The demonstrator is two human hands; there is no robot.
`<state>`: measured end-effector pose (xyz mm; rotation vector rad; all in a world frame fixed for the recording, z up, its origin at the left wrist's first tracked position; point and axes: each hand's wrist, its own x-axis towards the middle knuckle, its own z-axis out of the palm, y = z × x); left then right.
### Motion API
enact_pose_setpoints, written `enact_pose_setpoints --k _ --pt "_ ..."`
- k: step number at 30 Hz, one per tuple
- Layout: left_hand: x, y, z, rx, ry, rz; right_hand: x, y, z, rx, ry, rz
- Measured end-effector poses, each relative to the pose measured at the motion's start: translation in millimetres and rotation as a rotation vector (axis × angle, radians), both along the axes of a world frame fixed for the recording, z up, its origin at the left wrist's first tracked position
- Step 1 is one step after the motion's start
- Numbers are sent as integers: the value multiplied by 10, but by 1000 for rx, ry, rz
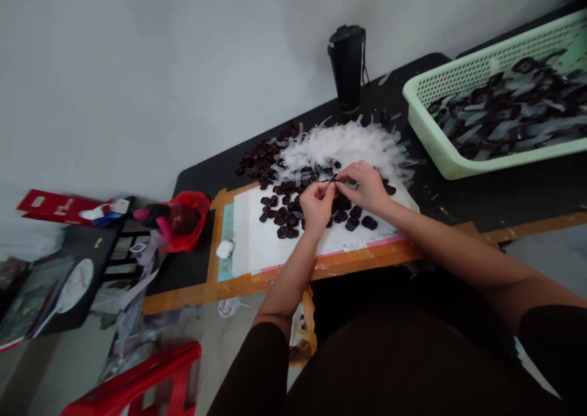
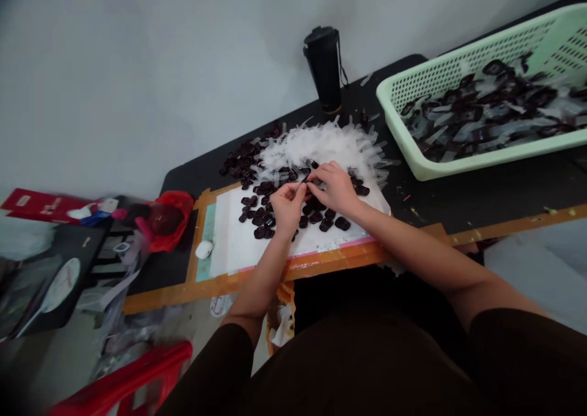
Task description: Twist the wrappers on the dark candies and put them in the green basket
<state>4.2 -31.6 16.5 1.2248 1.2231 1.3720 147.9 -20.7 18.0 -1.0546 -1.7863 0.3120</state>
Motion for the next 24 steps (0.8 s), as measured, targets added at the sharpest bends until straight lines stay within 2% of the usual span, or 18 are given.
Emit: enact_pose_setpoints --k 5,9,13,18,22,24 --pt "40 -10 -76 101 139 12 -12 7 -45 -127 100 12" --pt "58 -21 -64 132 164 -11 -15 15 -66 -166 166 25" --pt "28 20 -8 98 45 -110 -15 7 -55 -152 174 13" --pt "-43 100 54 -113 -247 -266 -68 -63 0 -117 80 13" --pt "-80 129 76 -158 -287 -368 -94 -89 15 -126 76 41" --pt "-122 148 79 -196 -290 -371 -61 -66 19 -160 121 75"
